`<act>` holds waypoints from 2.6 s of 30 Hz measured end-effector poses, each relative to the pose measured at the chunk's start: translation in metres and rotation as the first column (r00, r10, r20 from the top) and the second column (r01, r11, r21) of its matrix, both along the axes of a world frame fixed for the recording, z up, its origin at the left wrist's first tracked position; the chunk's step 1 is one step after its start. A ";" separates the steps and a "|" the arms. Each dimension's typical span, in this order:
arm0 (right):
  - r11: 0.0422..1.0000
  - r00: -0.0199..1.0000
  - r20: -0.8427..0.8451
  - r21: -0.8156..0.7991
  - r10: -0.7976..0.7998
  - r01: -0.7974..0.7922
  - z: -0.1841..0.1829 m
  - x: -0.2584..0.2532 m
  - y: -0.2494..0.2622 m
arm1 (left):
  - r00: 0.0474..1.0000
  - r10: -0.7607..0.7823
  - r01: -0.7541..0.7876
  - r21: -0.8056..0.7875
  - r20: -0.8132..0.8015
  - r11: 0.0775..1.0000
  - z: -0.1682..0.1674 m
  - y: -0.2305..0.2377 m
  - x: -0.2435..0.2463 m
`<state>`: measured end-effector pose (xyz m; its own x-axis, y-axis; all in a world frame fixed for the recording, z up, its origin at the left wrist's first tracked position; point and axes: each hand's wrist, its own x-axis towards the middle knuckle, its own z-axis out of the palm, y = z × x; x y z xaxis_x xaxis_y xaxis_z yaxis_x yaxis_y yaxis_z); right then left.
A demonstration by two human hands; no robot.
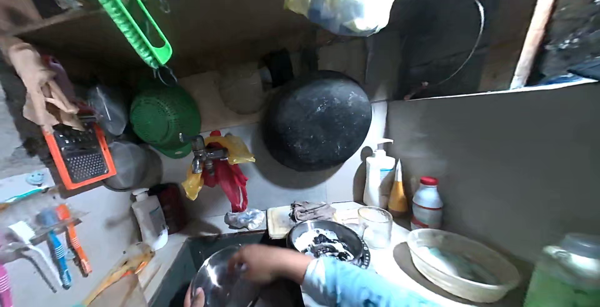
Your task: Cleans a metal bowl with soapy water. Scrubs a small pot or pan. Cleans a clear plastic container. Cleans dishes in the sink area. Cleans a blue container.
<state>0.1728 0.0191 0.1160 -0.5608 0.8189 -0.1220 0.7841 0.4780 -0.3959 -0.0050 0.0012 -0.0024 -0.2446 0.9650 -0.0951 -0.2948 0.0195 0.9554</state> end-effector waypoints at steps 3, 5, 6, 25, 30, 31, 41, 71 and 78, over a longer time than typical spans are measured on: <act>0.970 0.978 -0.095 0.141 -0.185 0.197 0.037 0.068 -0.003 | 1.000 0.026 -0.026 -0.061 0.008 0.998 0.004 -0.003 0.002; 0.946 0.962 -0.008 0.180 -0.271 0.268 0.042 0.120 -0.004 | 0.985 0.000 0.000 0.005 -0.171 1.000 0.005 0.000 0.005; 0.948 0.955 0.080 0.163 -0.287 0.272 0.043 0.141 -0.009 | 0.955 -0.008 0.025 0.053 -0.295 0.998 0.007 0.002 0.007; 0.920 0.935 -0.037 0.168 -0.353 0.354 0.063 0.137 -0.021 | 0.241 0.023 0.253 0.086 -0.970 0.964 0.078 0.012 0.024; 0.976 0.973 -0.144 0.096 -0.178 0.193 0.036 0.044 -0.002 | 0.928 0.000 0.048 0.119 -0.373 0.992 0.027 -0.002 0.007; 0.986 0.986 -0.098 0.089 -0.132 0.141 0.017 0.026 0.004 | 0.962 0.008 0.016 0.087 -0.273 0.996 0.022 -0.007 0.005; 0.984 0.962 -0.227 0.063 -0.150 0.169 -0.055 -0.077 0.024 | 0.991 0.071 -0.055 0.132 -0.117 0.990 0.001 -0.011 0.001; 0.989 0.948 -0.281 -0.054 -0.150 0.141 -0.062 -0.070 0.015 | 0.972 0.039 -0.007 0.139 -0.232 0.990 0.007 -0.007 0.007; 0.832 0.410 -0.729 -0.428 -0.548 0.353 -0.076 -0.086 0.044 | 0.995 -0.052 0.054 0.024 -0.084 0.998 0.001 -0.002 0.004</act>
<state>0.0864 0.0634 0.0398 -0.0437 0.9990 -0.0067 0.1569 0.0002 -0.9876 -0.0015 -0.0004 -0.0015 -0.1994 0.9786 -0.0515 -0.2137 0.0078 0.9769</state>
